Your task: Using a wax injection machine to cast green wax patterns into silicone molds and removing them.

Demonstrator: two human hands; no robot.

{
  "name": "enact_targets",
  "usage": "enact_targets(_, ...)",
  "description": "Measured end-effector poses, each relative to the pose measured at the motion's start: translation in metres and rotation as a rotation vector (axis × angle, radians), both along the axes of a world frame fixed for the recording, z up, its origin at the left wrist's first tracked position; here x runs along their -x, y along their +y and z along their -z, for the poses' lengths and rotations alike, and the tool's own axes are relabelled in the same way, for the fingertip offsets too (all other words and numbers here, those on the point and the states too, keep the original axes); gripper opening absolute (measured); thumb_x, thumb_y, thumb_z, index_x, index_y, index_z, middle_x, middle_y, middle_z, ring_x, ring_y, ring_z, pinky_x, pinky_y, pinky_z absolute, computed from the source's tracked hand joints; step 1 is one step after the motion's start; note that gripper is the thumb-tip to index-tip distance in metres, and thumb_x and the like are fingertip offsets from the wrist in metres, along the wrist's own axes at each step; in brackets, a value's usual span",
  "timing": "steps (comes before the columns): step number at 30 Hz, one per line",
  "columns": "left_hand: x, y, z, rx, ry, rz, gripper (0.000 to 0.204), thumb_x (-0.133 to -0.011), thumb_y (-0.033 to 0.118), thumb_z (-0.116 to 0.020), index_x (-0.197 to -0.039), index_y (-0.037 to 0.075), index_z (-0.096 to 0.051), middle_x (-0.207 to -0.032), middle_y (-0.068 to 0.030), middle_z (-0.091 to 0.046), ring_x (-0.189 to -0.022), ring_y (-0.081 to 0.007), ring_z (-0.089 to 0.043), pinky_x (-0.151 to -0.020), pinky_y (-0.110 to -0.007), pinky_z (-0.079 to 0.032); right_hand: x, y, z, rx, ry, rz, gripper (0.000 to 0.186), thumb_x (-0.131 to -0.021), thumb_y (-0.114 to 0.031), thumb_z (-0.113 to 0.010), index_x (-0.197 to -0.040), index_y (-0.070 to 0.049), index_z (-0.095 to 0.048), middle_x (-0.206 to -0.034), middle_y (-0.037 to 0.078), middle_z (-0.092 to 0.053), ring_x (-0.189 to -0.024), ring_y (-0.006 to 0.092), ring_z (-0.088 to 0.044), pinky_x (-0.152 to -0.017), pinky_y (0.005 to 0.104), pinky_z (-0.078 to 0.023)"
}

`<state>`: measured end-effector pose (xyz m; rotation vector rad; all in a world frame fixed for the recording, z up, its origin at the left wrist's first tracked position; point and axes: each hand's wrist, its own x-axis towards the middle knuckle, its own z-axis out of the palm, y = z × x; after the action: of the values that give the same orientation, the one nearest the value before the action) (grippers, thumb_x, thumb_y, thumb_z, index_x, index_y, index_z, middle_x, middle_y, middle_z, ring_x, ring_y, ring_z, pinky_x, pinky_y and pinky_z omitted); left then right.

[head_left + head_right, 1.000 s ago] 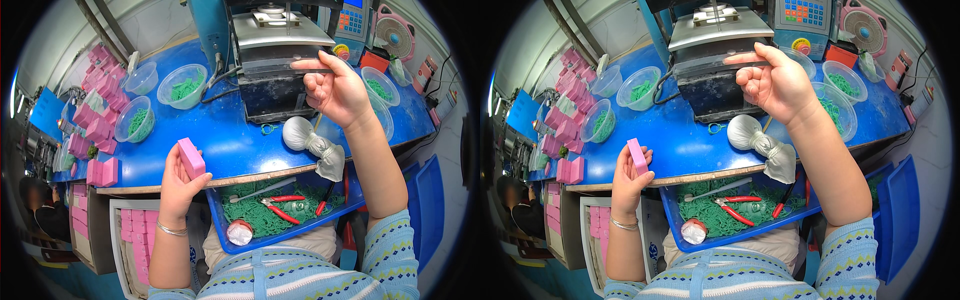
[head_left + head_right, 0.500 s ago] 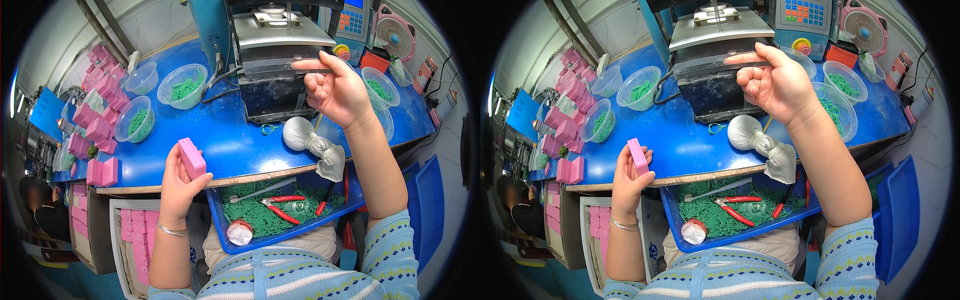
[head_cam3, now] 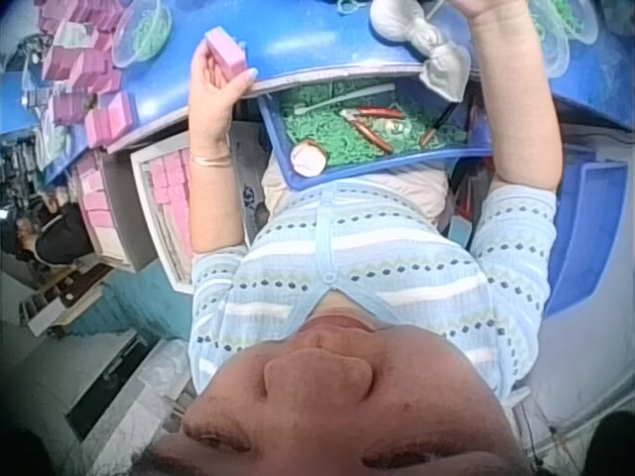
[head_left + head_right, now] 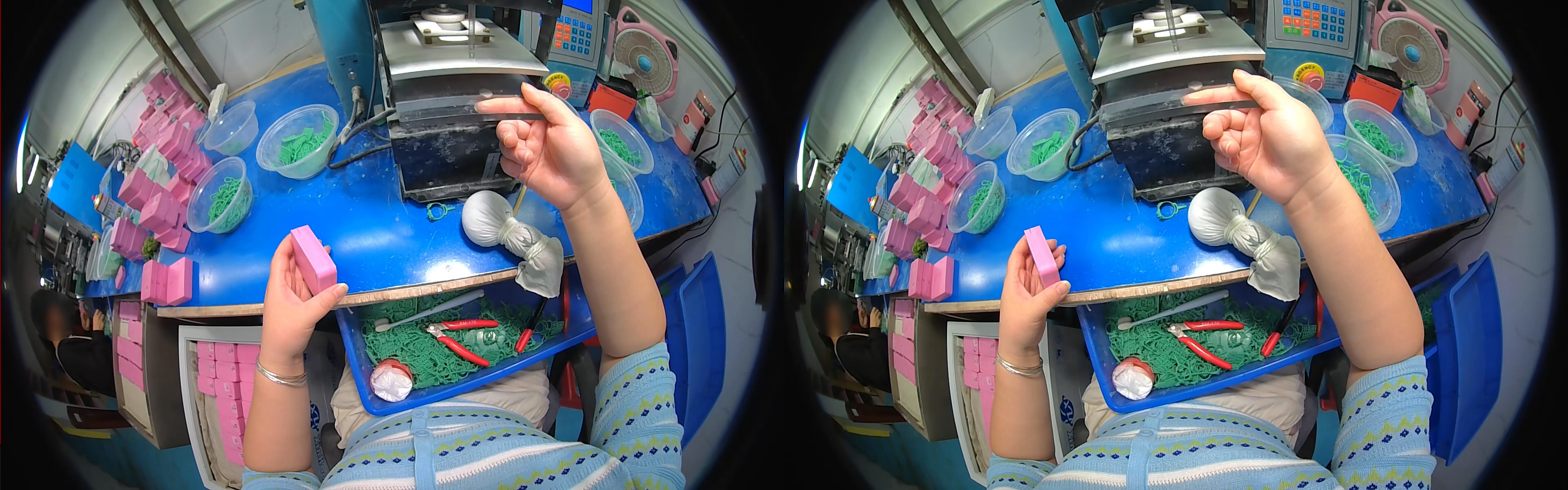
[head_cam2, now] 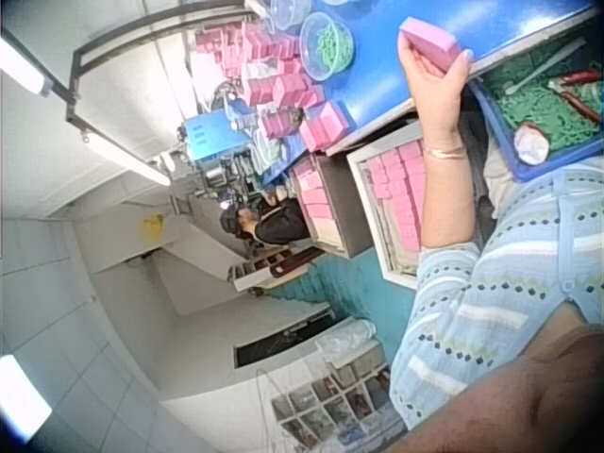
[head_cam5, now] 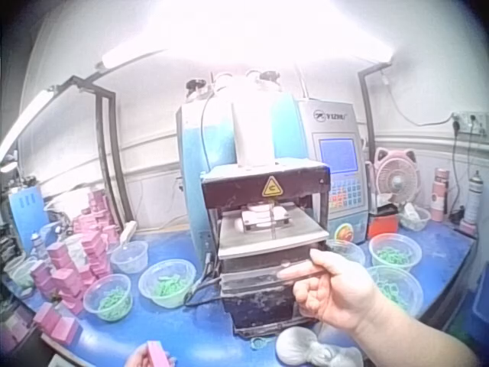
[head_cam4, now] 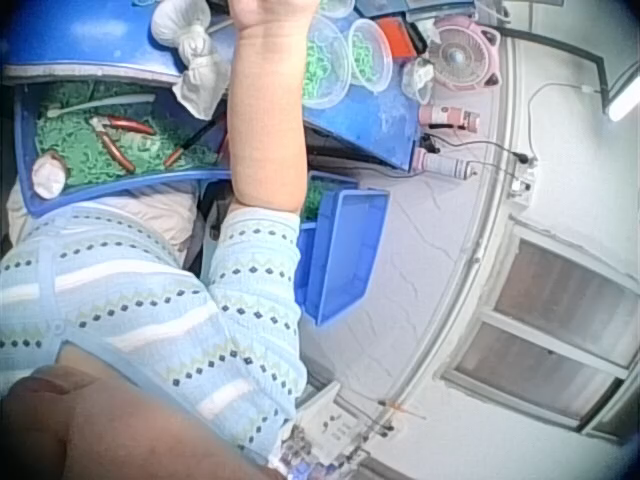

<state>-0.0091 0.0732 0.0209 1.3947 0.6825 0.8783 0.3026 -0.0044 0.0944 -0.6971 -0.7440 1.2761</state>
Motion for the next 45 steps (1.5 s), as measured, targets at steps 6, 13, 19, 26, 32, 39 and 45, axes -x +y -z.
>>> enact_targets(6,-0.001,0.000,0.001,-0.006,0.006,0.000,0.083,-0.063,-0.003,-0.072,-0.132,-0.001,-0.025,-0.120,-0.0099,-0.041,-0.114,-0.0195,-0.042,-0.097,-0.032,-0.034,0.000,-0.001,-0.001,0.006,-0.002,0.003,0.044,-0.094,-0.029,-0.032,-0.104,0.006,-0.057,-0.066,0.008,-0.059,-0.050,0.0095,-0.049,-0.050,0.0214,-0.042)
enact_targets(13,0.000,0.000,0.001,-0.042,0.034,-0.028,0.083,-0.063,0.001,-0.071,-0.132,-0.001,-0.026,-0.121,-0.0129,-0.043,-0.116,-0.0244,-0.045,-0.100,-0.035,-0.034,0.005,-0.010,0.004,0.016,0.003,0.009,0.045,-0.094,-0.029,-0.033,-0.104,0.007,-0.056,-0.066,0.008,-0.059,-0.050,0.0093,-0.047,-0.050,0.0220,-0.041)
enact_targets(19,0.000,0.000,0.001,-0.021,0.010,-0.001,0.082,-0.064,-0.004,-0.071,-0.131,0.000,-0.025,-0.119,-0.0096,-0.041,-0.113,-0.0193,-0.042,-0.098,-0.032,-0.034,0.009,-0.011,0.000,0.031,-0.004,0.040,0.044,-0.094,-0.029,-0.033,-0.104,0.007,-0.057,-0.065,0.008,-0.059,-0.049,0.0091,-0.047,-0.049,0.0213,-0.040)
enact_targets(26,-0.001,-0.001,0.000,-0.017,0.020,-0.008,0.082,-0.064,-0.004,-0.070,-0.132,-0.001,-0.025,-0.120,-0.0101,-0.040,-0.115,-0.0196,-0.041,-0.098,-0.032,-0.033,0.008,-0.011,0.002,0.007,-0.003,0.034,0.045,-0.093,-0.030,-0.033,-0.104,0.007,-0.057,-0.065,0.007,-0.059,-0.050,0.0094,-0.047,-0.049,0.0208,-0.040)
enact_targets(32,-0.002,-0.001,0.001,-0.048,0.047,-0.030,0.082,-0.063,0.001,-0.070,-0.133,0.000,-0.026,-0.122,-0.0129,-0.043,-0.115,-0.0241,-0.045,-0.101,-0.035,-0.034,0.007,-0.011,0.002,0.005,-0.019,0.047,0.045,-0.094,-0.031,-0.034,-0.104,0.007,-0.057,-0.065,0.008,-0.059,-0.050,0.0099,-0.048,-0.049,0.0217,-0.041)
enact_targets(39,0.002,-0.002,0.003,-0.091,0.024,-0.086,0.074,-0.070,0.010,-0.067,-0.132,-0.001,-0.027,-0.121,-0.0141,-0.044,-0.109,-0.0235,-0.049,-0.094,-0.033,-0.040,0.030,-0.044,0.009,-0.023,-0.018,0.003,0.049,-0.094,-0.033,-0.031,-0.102,0.008,-0.057,-0.068,0.012,-0.061,-0.051,0.0144,-0.055,-0.048,0.0240,-0.046)
enact_targets(45,0.012,-0.015,-0.003,-0.028,-0.128,-0.096,0.069,-0.077,0.031,-0.062,-0.130,-0.001,-0.031,-0.120,-0.0149,-0.045,-0.095,-0.0185,-0.054,-0.079,-0.029,-0.045,0.059,-0.119,0.034,0.099,0.117,-0.241,0.060,-0.086,-0.009,-0.045,-0.138,0.000,-0.018,-0.109,0.031,-0.053,-0.068,0.0277,-0.065,-0.056,0.0294,-0.051)
